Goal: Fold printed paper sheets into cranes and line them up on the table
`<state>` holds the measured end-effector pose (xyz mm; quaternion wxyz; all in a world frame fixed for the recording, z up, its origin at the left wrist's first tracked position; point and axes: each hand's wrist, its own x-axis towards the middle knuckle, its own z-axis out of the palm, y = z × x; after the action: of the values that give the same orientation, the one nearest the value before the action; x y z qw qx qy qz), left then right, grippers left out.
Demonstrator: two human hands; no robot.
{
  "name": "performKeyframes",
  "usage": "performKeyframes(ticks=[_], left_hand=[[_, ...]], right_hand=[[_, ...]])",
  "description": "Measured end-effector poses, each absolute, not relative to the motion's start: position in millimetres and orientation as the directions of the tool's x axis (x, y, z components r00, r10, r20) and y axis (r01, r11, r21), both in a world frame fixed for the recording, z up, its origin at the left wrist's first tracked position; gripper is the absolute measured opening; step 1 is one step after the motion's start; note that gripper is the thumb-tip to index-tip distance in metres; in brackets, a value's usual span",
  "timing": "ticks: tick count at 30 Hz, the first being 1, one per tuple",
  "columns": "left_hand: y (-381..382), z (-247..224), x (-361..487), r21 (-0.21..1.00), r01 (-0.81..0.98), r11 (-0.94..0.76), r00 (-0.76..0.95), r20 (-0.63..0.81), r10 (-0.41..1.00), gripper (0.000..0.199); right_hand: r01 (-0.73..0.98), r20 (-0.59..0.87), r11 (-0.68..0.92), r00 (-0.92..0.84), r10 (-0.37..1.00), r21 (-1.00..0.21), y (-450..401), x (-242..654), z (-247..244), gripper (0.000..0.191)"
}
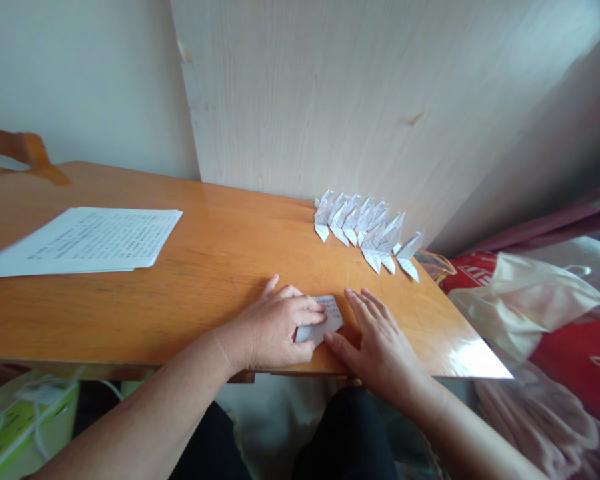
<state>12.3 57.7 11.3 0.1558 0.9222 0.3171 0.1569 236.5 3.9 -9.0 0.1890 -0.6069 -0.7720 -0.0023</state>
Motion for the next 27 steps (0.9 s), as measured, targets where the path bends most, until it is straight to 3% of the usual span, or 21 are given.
performKeyframes(ticks=[11, 27], left_hand=[[58, 11, 11, 0.403, 0.512, -0.759, 0.761, 0.198, 0.618, 0.032], [60, 12, 11, 0.341, 0.524, -0.780, 0.773, 0.193, 0.604, 0.037]], right_hand=[[0.955, 0.189, 0.202, -0.162, 0.968, -0.215, 17, 240, -13, 0.081], [0.896, 0.323, 0.223, -0.095, 0.942, -0.385, 28, 261, -22, 0.057]])
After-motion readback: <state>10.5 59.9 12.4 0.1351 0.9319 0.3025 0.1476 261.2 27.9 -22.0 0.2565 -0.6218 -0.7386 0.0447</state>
